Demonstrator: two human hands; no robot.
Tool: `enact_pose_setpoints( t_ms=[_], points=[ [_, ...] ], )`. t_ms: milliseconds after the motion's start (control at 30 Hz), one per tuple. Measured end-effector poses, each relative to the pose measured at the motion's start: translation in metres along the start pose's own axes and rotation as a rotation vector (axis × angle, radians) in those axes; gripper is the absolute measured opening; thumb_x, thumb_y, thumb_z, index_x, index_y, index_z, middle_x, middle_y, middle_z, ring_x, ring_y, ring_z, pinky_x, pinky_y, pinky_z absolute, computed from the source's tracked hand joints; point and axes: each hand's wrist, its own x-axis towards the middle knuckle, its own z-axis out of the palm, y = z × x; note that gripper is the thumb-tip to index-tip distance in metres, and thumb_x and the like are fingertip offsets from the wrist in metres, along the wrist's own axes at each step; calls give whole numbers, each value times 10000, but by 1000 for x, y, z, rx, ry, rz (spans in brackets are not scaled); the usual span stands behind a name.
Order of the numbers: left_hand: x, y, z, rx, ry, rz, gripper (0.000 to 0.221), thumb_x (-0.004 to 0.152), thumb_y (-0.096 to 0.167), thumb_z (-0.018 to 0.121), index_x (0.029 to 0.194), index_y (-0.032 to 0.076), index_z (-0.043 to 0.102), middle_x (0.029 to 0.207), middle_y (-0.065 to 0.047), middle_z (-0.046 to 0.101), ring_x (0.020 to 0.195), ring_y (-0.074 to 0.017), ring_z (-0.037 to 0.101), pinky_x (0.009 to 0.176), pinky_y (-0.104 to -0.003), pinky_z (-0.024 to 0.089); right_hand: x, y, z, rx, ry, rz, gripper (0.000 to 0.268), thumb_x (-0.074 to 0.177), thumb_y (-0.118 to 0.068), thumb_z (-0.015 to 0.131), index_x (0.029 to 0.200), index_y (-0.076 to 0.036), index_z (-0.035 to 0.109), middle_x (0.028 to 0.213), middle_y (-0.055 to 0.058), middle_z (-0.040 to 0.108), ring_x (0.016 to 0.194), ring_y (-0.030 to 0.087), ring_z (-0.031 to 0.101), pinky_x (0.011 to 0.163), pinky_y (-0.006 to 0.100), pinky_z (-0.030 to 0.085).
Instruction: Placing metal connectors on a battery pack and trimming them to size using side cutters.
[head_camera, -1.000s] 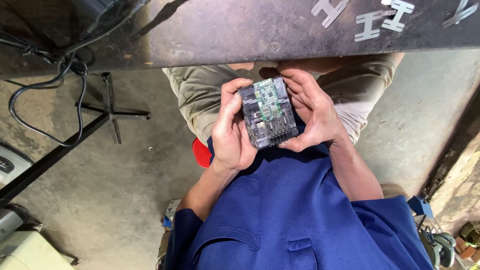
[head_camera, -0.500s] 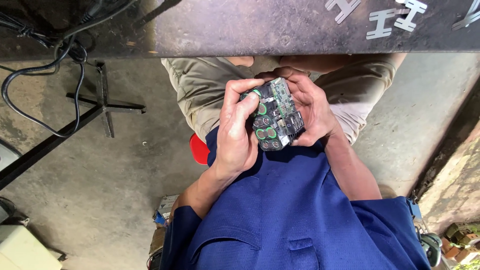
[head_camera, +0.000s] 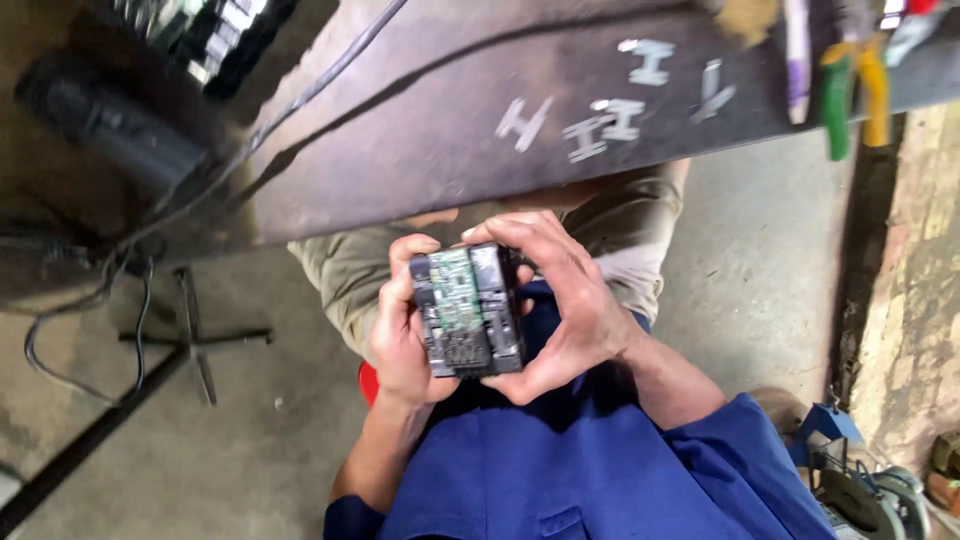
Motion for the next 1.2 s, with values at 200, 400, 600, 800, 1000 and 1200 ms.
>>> enact_pose_setpoints(
  t_ms=[200, 400, 600, 800, 1000, 1200],
  points=[
    [15, 34, 31, 1099, 56, 412, 634, 1066, 465, 417, 1519, 21, 426, 1563, -116, 472, 1257, -192, 633, 741, -175, 469, 47, -7, -38, -143, 4, 74, 1259, 635, -385, 968, 1567, 46, 238, 1641, 203, 379, 1446, 355, 650, 1234, 474, 592],
    [24, 54, 53, 1483, -15, 900, 163, 1023, -13, 580, 1163, -38, 661, 1102, -183, 676, 980, -241, 708, 885, -325, 615, 114, 15, -52, -583, 122, 48, 1222, 645, -415, 1000, 1513, 35, 267, 1390, 247, 611, 1208, 407, 559, 1170, 467, 416],
    [39, 55, 53, 1624, 36, 946, 169, 946, 28, 719, 1110, -1, 696, 1122, -185, 683, 1028, -236, 676, 723, -285, 634, 135, 29, -39, -714, 121, 120, 1226, 539, -486, 953, 1457, 38, 333, 1208, 219, 665, 1103, 396, 498, 1076, 442, 385],
    [42, 52, 44, 1733, 25, 991, 207, 944, 26, 735, 1143, 24, 679, 1144, -144, 688, 1059, -260, 640, 724, -306, 604, 122, 25, -62, -435, -45, 3, 1186, 750, -544, 1011, 1507, 96, 358, 1528, 262, 458, 1431, 403, 426, 1239, 503, 311],
    [47, 47, 50, 1789, -37, 1115, 165, 899, -78, 733, 1042, -9, 689, 1082, -169, 661, 987, -266, 600, 699, -316, 602, 62, 25, -113, -132, 336, -27, 498, 1039, -109, 760, 1412, 133, 534, 1414, 303, 598, 1286, 372, 626, 1053, 421, 549],
    [60, 54, 60, 1835, -234, 1170, 131, 992, -81, 735, 1116, -68, 695, 1183, -237, 592, 1043, -359, 637, 918, -427, 601, -13, 64, -151, -126, 722, 87, 162, 1134, 18, 623, 1240, 140, 629, 1081, 289, 693, 974, 354, 727, 902, 423, 648]
  ],
)
